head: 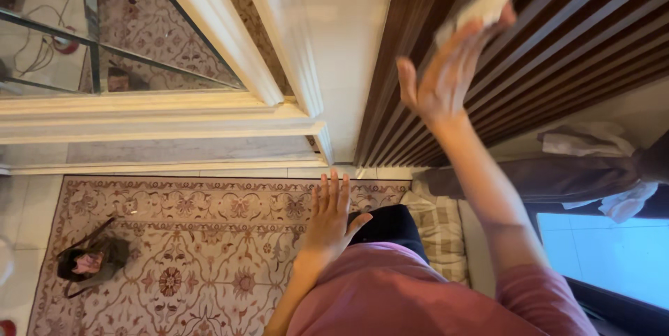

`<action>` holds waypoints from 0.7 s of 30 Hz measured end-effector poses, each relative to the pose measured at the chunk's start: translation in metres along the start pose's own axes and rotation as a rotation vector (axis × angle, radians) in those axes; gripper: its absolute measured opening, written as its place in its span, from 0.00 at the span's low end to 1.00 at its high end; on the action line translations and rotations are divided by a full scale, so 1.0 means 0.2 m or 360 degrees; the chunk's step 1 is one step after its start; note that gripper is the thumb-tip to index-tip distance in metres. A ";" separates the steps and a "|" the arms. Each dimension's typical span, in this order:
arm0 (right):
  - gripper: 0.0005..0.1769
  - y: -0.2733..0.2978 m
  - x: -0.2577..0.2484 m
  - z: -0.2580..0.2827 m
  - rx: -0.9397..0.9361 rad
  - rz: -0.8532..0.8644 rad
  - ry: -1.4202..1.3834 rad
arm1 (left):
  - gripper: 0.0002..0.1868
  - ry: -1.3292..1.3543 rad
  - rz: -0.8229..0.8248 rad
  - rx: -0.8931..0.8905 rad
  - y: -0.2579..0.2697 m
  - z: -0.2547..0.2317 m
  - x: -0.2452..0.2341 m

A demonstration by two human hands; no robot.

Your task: The person wipes a glass window and then a wooden slatted wall using a white cloth.

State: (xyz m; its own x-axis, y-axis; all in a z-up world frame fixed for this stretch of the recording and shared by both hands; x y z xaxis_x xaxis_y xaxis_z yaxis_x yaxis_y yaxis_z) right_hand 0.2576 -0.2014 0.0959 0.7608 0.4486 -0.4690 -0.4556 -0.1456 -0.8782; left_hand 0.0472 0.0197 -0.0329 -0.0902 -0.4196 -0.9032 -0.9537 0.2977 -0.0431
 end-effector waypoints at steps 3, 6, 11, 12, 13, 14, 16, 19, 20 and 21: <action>0.55 -0.19 0.10 0.03 -0.0070 0.0050 0.0218 | 0.51 0.0022 0.0084 -0.0081 0.01 0.02 -0.01; 0.55 -0.18 0.16 0.08 -0.0042 0.0084 0.0379 | 0.51 -0.0019 0.0023 -0.0085 0.00 0.05 -0.02; 0.55 0.20 0.31 0.12 0.0169 0.0241 0.0221 | 0.50 0.0020 -0.0067 -0.0143 0.02 0.12 -0.02; 0.55 0.30 0.35 0.12 0.0220 0.0285 0.0166 | 0.51 0.0083 -0.0062 -0.0182 0.02 0.14 -0.02; 0.55 0.40 0.39 0.13 0.0271 0.0365 0.0120 | 0.51 0.0082 -0.0065 -0.0188 0.02 0.14 -0.03; 0.55 0.51 0.43 0.13 0.0320 0.0448 0.0074 | 0.51 0.0082 -0.0093 -0.0170 0.02 0.14 -0.03; 0.55 0.68 0.48 0.15 0.0356 0.0551 0.0019 | 0.51 0.0084 -0.0121 -0.0152 0.03 0.14 -0.04; 0.55 0.82 0.46 0.17 0.0364 0.0598 -0.0153 | 0.51 0.0103 -0.0110 -0.0166 0.02 0.14 -0.06; 0.56 0.82 0.45 0.19 0.0333 0.0548 -0.0280 | 0.51 0.0081 -0.0122 -0.0136 0.02 0.13 -0.07; 0.56 0.79 0.44 0.17 0.0333 0.0548 -0.0281 | 0.51 0.0060 -0.0134 -0.0105 0.02 0.12 -0.08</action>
State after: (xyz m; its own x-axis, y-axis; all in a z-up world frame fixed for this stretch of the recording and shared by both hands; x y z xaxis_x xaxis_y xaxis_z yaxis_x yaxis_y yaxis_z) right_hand 0.2364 -0.1546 -0.0812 0.4659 0.5517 -0.6918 -0.7663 -0.1394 -0.6272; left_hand 0.0524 0.0476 -0.0290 -0.0183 -0.4732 -0.8807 -0.9751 0.2033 -0.0889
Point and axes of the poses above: each hand's wrist, its own y-axis away from the middle knuckle, its own x-axis out of the palm, z = x × y, the point moved 5 cm from there along -y, towards the middle knuckle, and after that the axes turned 3 degrees about -x, right-handed, at the moved point
